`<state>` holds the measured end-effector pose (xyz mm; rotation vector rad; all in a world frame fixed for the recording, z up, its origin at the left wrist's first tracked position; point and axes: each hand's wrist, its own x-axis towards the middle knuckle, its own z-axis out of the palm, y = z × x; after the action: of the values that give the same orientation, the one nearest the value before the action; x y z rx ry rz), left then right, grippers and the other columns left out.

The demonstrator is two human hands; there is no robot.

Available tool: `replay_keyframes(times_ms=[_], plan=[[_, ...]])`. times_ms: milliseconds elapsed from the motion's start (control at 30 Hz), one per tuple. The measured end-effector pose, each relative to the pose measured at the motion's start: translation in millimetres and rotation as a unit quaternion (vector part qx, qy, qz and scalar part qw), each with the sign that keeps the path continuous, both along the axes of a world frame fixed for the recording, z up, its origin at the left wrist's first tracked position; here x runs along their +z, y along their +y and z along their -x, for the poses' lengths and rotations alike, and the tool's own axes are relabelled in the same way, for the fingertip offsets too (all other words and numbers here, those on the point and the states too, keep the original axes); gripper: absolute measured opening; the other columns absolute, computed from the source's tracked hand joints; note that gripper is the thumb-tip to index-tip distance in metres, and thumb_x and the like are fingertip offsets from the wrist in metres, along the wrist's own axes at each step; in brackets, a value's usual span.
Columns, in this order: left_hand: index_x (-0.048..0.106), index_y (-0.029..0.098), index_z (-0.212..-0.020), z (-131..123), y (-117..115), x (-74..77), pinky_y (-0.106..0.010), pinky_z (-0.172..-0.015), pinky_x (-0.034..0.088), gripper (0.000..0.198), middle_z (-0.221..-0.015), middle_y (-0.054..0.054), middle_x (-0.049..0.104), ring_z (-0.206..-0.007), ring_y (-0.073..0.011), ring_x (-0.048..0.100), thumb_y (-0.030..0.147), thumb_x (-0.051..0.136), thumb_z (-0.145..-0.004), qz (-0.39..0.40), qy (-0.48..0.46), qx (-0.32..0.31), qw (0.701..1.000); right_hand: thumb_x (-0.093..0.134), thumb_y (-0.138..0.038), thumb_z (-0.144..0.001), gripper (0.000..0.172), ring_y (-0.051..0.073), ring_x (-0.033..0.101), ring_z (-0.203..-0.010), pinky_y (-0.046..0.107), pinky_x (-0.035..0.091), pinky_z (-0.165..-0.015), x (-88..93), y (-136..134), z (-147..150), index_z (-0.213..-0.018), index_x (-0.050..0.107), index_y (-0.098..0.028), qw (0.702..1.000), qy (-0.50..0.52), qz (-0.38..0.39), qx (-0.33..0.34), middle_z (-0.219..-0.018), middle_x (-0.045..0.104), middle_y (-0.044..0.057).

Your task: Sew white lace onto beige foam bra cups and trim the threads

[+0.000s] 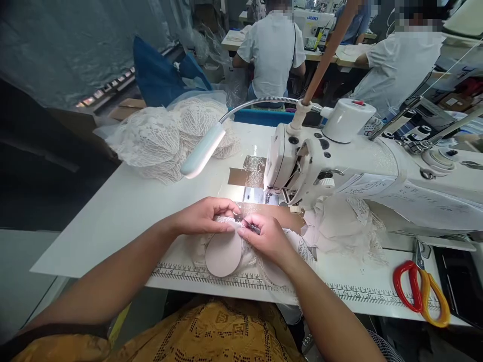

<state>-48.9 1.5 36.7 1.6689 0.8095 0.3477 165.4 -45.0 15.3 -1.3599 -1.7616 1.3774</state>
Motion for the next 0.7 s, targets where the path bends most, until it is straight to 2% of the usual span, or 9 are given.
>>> replay_keyframes(times_ms=[67,133,233,267,333,400,467,600,700], plan=[[0.063,0.018,-0.104,-3,-1,-3.0,-0.024,-0.069,0.042,0.033,-0.088,-0.001,0.06,-0.079,-0.0146,0.055,0.036,0.069,-0.078,-0.002,-0.005,0.007,1.0,0.061,-0.038,-0.082,0.02,0.012,0.044,-0.059,0.025,0.035,-0.054,2.2,-1,0,-0.077,0.061,-0.018,1.0,0.008,-0.01,-0.012,-0.064,0.051,-0.003],[0.066,0.017,-0.101,-5,-1,-5.4,-0.024,-0.073,0.043,0.029,-0.095,-0.003,0.063,-0.086,-0.0165,0.057,0.036,0.069,-0.078,0.018,-0.014,0.0,1.0,0.059,-0.037,-0.084,0.019,0.013,0.051,-0.065,0.027,0.04,-0.06,4.3,-1,-2,-0.085,0.065,-0.019,0.999,0.028,-0.015,-0.011,-0.072,0.059,0.0],[0.068,0.014,-0.092,-6,0,-6.8,-0.023,-0.065,0.043,0.027,-0.087,-0.004,0.064,-0.078,-0.0154,0.058,0.038,0.067,-0.081,0.081,-0.023,-0.009,0.996,0.058,-0.037,-0.086,0.025,0.017,0.059,-0.081,0.03,0.046,-0.072,3.1,0,-5,-0.104,0.064,-0.02,0.997,0.072,-0.007,-0.024,-0.092,0.066,0.004],[0.068,0.013,-0.092,-6,0,-6.7,-0.023,-0.063,0.043,0.027,-0.085,-0.004,0.064,-0.075,-0.0147,0.058,0.038,0.067,-0.081,0.107,-0.027,-0.006,0.994,0.058,-0.039,-0.086,0.03,0.018,0.06,-0.082,0.03,0.047,-0.072,1.2,1,-6,-0.109,0.061,-0.02,0.995,0.092,0.002,-0.034,-0.093,0.066,0.005],[0.069,0.013,-0.095,-5,0,-6.2,-0.023,-0.064,0.044,0.028,-0.086,-0.005,0.065,-0.074,-0.0145,0.058,0.036,0.068,-0.08,0.148,-0.041,0.01,0.988,0.055,-0.045,-0.088,0.036,0.015,0.059,-0.073,0.029,0.046,-0.064,-4.0,3,-10,-0.114,0.057,-0.02,0.989,0.133,0.027,-0.052,-0.088,0.065,0.004],[0.07,0.013,-0.097,-5,-1,-6.0,-0.024,-0.066,0.046,0.028,-0.087,-0.005,0.066,-0.076,-0.0147,0.058,0.035,0.07,-0.079,0.168,-0.05,0.029,0.984,0.049,-0.05,-0.09,0.039,0.012,0.054,-0.061,0.026,0.043,-0.055,-8.8,4,-14,-0.114,0.056,-0.02,0.985,0.155,0.047,-0.059,-0.082,0.063,0.003],[0.071,0.013,-0.094,-6,-1,-6.5,-0.024,-0.067,0.046,0.028,-0.085,-0.005,0.066,-0.076,-0.0145,0.058,0.037,0.07,-0.079,0.167,-0.049,0.046,0.984,0.049,-0.051,-0.09,0.039,0.011,0.052,-0.059,0.026,0.042,-0.053,-10.2,4,-17,-0.111,0.059,-0.02,0.987,0.143,0.052,-0.058,-0.081,0.062,0.003],[0.072,0.012,-0.085,-9,-2,-9.8,-0.024,-0.064,0.044,0.03,-0.078,-0.004,0.065,-0.071,-0.0137,0.056,0.041,0.07,-0.079,0.161,-0.045,0.064,0.984,0.059,-0.044,-0.085,0.033,0.014,0.059,-0.073,0.028,0.047,-0.065,-2.5,4,-19,-0.107,0.062,-0.02,0.991,0.121,0.049,-0.027,-0.089,0.065,0.004],[0.073,0.012,-0.085,-11,-2,-12.2,-0.023,-0.062,0.042,0.03,-0.074,-0.003,0.063,-0.068,-0.0132,0.054,0.041,0.071,-0.077,0.147,-0.052,0.06,0.986,0.062,-0.04,-0.083,0.028,0.014,0.059,-0.072,0.028,0.047,-0.066,3.9,4,-17,-0.102,0.062,-0.019,0.99,0.124,0.06,0.007,-0.085,0.064,0.003]])
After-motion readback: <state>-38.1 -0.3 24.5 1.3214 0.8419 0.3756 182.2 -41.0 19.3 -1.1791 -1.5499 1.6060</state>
